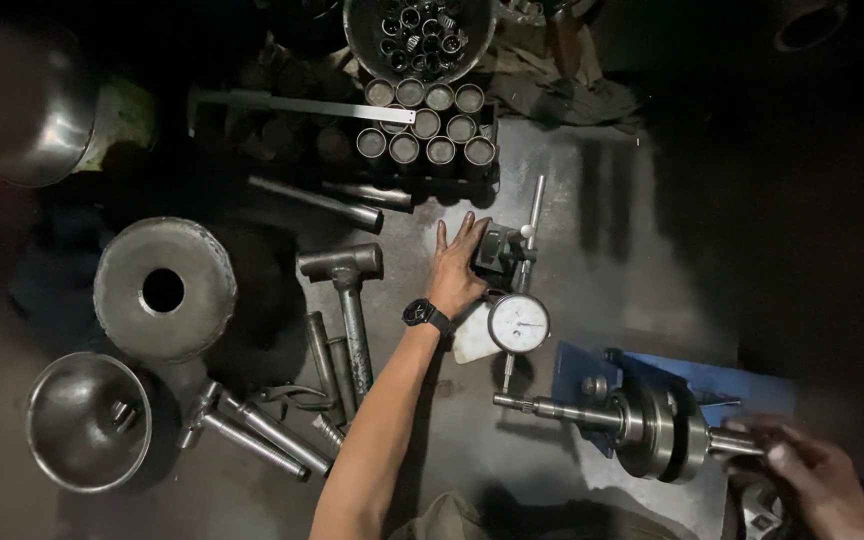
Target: Inspecting and adjusting the runout of a motorcycle crankshaft using a dial indicator and a hammer.
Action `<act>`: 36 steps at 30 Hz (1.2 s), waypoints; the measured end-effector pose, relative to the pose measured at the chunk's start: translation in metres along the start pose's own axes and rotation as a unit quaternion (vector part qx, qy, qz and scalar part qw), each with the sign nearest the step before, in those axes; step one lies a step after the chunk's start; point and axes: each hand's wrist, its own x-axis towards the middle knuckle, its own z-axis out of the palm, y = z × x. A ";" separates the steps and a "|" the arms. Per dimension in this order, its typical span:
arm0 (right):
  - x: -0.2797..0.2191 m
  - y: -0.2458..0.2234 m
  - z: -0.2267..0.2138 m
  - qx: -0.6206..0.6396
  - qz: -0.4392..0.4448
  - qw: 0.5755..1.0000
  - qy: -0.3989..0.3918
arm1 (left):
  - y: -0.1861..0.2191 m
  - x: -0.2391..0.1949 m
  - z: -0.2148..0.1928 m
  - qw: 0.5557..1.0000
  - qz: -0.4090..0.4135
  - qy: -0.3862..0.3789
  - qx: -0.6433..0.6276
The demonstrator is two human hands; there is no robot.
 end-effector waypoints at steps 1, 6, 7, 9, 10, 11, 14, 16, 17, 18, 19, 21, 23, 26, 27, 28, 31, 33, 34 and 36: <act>0.009 0.017 -0.005 0.035 0.009 0.999 0.006 | -0.003 0.000 0.002 1.000 0.003 0.004 0.001; 0.030 0.039 -0.008 -0.052 0.005 0.998 0.018 | 0.002 0.001 -0.003 1.000 0.006 0.006 -0.018; 0.027 0.031 -0.005 -0.102 0.001 0.994 0.044 | 0.003 0.001 -0.004 1.000 0.008 0.006 -0.024; 0.027 0.036 -0.007 -0.072 0.004 0.997 0.027 | 0.003 0.001 -0.002 1.000 0.009 0.009 -0.022; 0.027 0.039 -0.009 -0.041 0.006 0.999 0.010 | 0.003 0.002 -0.002 1.000 0.010 0.011 -0.020; 0.021 0.031 -0.008 -0.042 0.006 0.999 0.010 | 0.002 0.001 -0.001 1.000 0.010 0.011 -0.020; 0.012 0.020 -0.007 -0.159 -0.030 0.986 0.031 | 0.000 -0.001 -0.001 1.000 0.010 0.014 -0.010; 0.019 0.030 -0.012 -0.120 -0.054 0.991 0.027 | 0.001 0.000 -0.002 1.000 0.011 0.006 -0.011; 0.026 0.037 -0.014 -0.120 -0.054 0.991 0.027 | 0.003 0.000 -0.004 1.000 0.011 0.006 -0.010; 0.033 0.043 -0.015 -0.059 -0.012 0.998 0.014 | 0.006 0.001 -0.006 1.000 0.008 0.003 -0.012; 0.040 0.050 -0.016 0.002 0.030 1.000 0.000 | 0.009 0.001 -0.008 1.000 0.005 -0.001 -0.015; 0.055 0.074 -0.022 -0.022 0.007 1.000 -0.010 | 0.010 0.002 -0.008 1.000 0.002 -0.003 -0.015; 0.057 0.076 -0.021 -0.046 -0.017 0.999 -0.020 | 0.010 0.000 -0.008 1.000 -0.001 -0.004 -0.015; 0.035 0.046 -0.009 -0.128 -0.026 0.991 0.018 | 0.028 -0.011 -0.016 1.000 0.004 -0.005 0.014; 0.024 0.033 -0.005 -0.080 -0.054 0.995 0.012 | 0.046 -0.020 -0.023 0.999 0.010 0.027 -0.016; 0.013 0.021 -0.002 -0.031 -0.081 0.996 0.006 | 0.065 -0.028 -0.029 0.997 0.017 0.060 -0.047; -0.006 -0.009 0.005 -0.157 -0.002 0.987 0.038 | 0.097 -0.109 0.001 0.975 -0.119 0.160 -0.093; -0.017 -0.019 0.008 -0.121 -0.027 0.992 0.028 | 0.117 -0.170 0.037 0.954 -0.169 0.124 -0.213; -0.022 -0.025 0.010 -0.085 -0.053 0.995 0.018 | 0.127 -0.200 0.054 0.916 -0.215 0.085 -0.328; -0.028 -0.041 0.010 -0.026 -0.049 0.998 -0.018 | 0.188 -0.178 0.027 0.872 -0.239 0.050 -0.424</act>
